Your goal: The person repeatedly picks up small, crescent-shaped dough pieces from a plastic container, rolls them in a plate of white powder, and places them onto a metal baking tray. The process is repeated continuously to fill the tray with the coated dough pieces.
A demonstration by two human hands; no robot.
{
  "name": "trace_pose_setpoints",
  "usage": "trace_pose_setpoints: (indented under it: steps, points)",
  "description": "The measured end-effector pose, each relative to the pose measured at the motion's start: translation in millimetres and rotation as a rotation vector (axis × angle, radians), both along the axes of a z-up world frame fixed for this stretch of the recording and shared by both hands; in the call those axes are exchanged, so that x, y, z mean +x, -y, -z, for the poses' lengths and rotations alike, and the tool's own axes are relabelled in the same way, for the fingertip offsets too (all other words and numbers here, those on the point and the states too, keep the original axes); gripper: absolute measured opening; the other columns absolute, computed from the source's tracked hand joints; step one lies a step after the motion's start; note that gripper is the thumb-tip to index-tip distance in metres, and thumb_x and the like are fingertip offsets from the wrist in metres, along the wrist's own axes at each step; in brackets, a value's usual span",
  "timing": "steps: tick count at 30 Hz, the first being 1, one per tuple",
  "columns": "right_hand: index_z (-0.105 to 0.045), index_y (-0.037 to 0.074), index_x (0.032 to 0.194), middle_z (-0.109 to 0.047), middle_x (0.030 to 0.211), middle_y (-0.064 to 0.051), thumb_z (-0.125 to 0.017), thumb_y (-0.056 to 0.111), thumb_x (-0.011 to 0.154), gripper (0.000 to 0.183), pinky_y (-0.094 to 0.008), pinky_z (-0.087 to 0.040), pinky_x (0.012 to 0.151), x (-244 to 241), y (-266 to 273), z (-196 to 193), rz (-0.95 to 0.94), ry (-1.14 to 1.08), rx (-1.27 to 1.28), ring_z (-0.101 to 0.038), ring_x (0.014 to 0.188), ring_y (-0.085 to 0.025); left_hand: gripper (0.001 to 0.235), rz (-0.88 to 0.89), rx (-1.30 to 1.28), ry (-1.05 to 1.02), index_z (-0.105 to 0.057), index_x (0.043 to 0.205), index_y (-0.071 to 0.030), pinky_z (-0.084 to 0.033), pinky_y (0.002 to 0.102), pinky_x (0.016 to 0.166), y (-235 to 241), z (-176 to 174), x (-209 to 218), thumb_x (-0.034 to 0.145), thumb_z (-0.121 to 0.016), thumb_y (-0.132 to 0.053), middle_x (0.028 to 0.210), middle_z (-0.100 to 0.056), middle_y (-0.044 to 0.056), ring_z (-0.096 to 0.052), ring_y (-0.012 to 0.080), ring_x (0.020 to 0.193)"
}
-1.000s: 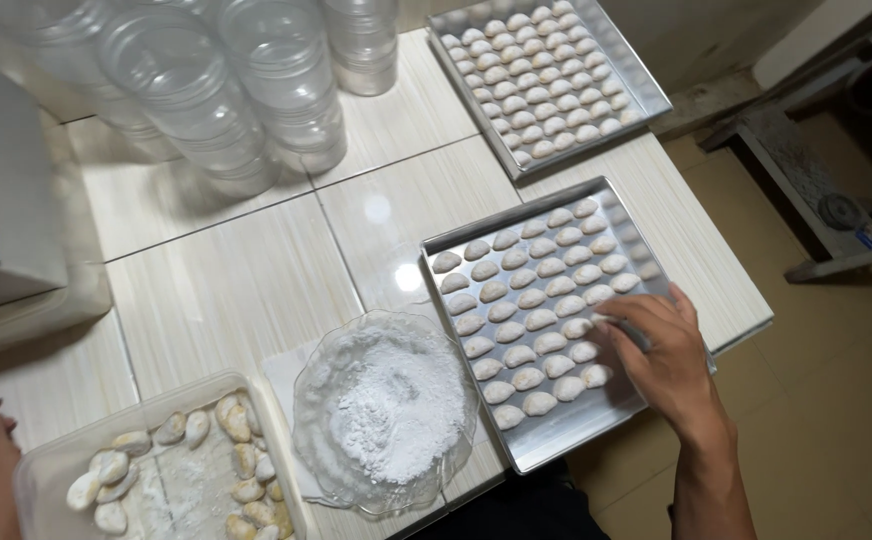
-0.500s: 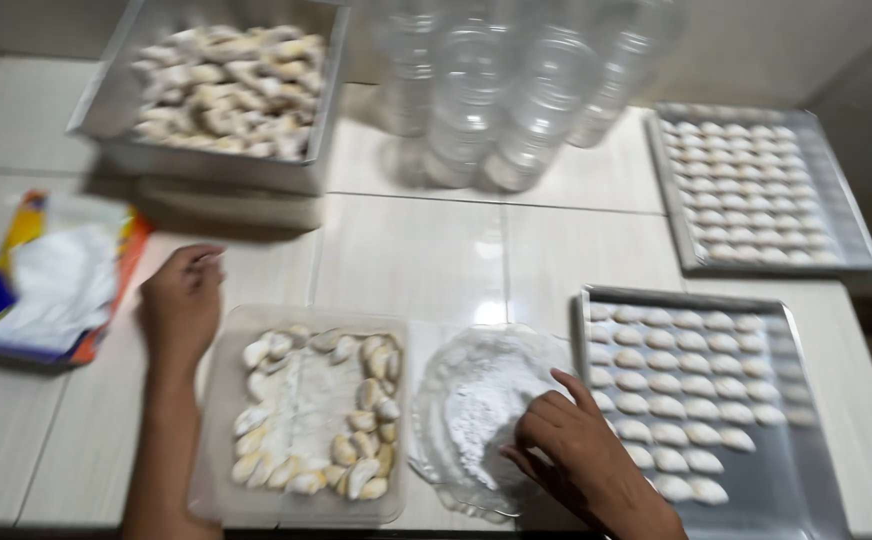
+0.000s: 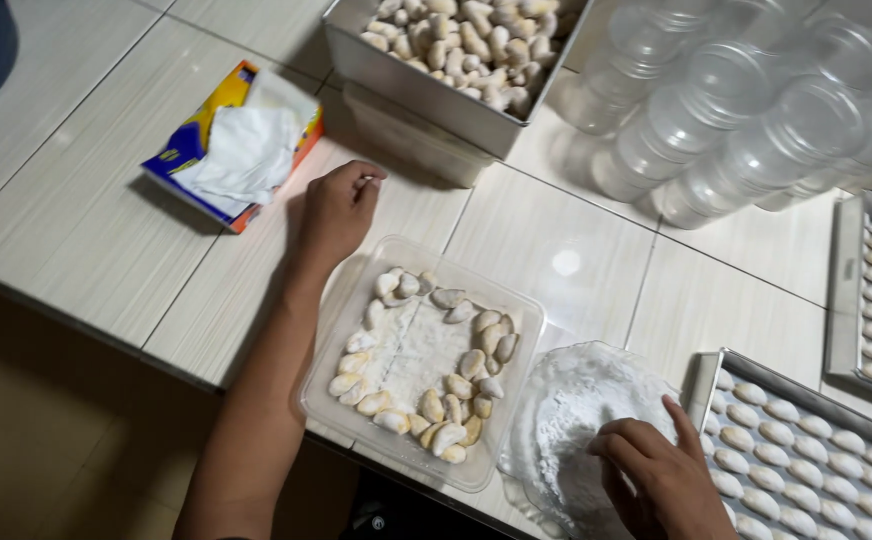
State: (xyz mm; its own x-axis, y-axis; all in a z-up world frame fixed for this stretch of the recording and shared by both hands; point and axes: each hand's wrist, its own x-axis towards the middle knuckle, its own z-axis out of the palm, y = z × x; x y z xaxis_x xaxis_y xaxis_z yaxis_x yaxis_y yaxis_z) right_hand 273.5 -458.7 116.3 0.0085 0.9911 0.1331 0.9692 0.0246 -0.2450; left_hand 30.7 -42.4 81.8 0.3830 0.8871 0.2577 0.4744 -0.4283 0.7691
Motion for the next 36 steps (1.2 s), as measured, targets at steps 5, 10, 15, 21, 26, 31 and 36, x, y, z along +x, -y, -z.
trace_pose_setpoints:
  steps: [5, 10, 15, 21, 26, 31, 36]
  points:
    - [-0.054, 0.023, 0.066, -0.060, 0.069, 0.012, -0.076, 0.035, 0.080, 0.029, -0.049, -0.025, 0.124, 0, -9, -6, 0.019, 0.033, -0.023, -0.063, 0.071, -0.008, 0.019, 0.020, 0.078, 0.038, -0.075, 0.100, -0.016, -0.049, 0.040, 0.070, -5, 10, 4, 0.093, -0.057, -0.015, 0.085, -0.076, 0.004, -0.068, 0.0228, 0.074]
    - [-0.067, 0.025, 0.082, -0.070, 0.077, 0.011, -0.072, 0.020, 0.083, 0.007, -0.053, -0.029, 0.124, 1, -14, -1, -0.013, 0.011, -0.006, -0.067, 0.079, -0.007, 0.017, 0.062, 0.129, 0.082, -0.073, 0.100, -0.013, -0.051, 0.042, 0.072, -10, 21, 5, 0.093, -0.058, -0.012, 0.093, -0.078, 0.005, -0.069, 0.0255, 0.074]
    - [-0.068, 0.028, 0.093, -0.070, 0.088, 0.013, -0.068, 0.019, 0.077, 0.018, -0.054, -0.025, 0.125, 6, -16, 6, -0.029, 0.078, -0.064, -0.068, 0.087, -0.009, 0.016, 0.055, 0.134, 0.086, -0.073, 0.099, -0.012, -0.050, 0.042, 0.070, -10, 21, 6, 0.092, -0.059, -0.012, 0.090, -0.078, 0.006, -0.068, 0.0254, 0.071]
    - [-0.069, 0.026, 0.092, -0.073, 0.089, 0.011, -0.067, 0.017, 0.083, 0.014, -0.056, -0.027, 0.125, 6, -24, 2, -0.079, 0.080, -0.048, -0.068, 0.092, -0.011, 0.016, 0.043, 0.127, 0.082, -0.073, 0.098, -0.013, -0.049, 0.042, 0.068, -11, 21, 7, 0.092, -0.059, -0.013, 0.084, -0.076, 0.005, -0.066, 0.0238, 0.067]
    - [-0.066, 0.026, 0.092, -0.070, 0.096, 0.013, -0.064, 0.002, 0.073, 0.031, -0.058, -0.020, 0.128, -9, -38, -19, -0.121, 0.089, 0.000, -0.065, 0.099, -0.010, 0.016, 0.041, 0.123, 0.085, -0.073, 0.098, -0.014, -0.048, 0.041, 0.067, -10, 21, 7, 0.092, -0.059, -0.013, 0.083, -0.076, 0.004, -0.063, 0.0224, 0.064]
    - [-0.071, 0.022, 0.104, -0.072, 0.097, 0.008, -0.063, 0.023, 0.093, 0.013, -0.053, -0.022, 0.123, -50, -66, -64, -0.289, -0.091, 0.099, -0.067, 0.096, -0.010, 0.017, 0.039, 0.084, 0.059, -0.074, 0.099, -0.014, -0.048, 0.041, 0.066, -7, 14, 6, 0.093, -0.057, -0.014, 0.083, -0.076, 0.004, -0.064, 0.0222, 0.064]
    - [-0.070, 0.018, 0.109, -0.071, 0.102, 0.004, -0.055, 0.017, 0.100, 0.017, -0.054, -0.024, 0.118, -80, -96, -68, -0.461, -0.163, 0.101, -0.066, 0.100, -0.015, 0.016, 0.060, 0.118, 0.075, -0.073, 0.099, -0.012, -0.048, 0.041, 0.067, -6, 13, 4, 0.093, -0.057, -0.012, 0.085, -0.076, 0.005, -0.063, 0.0235, 0.065]
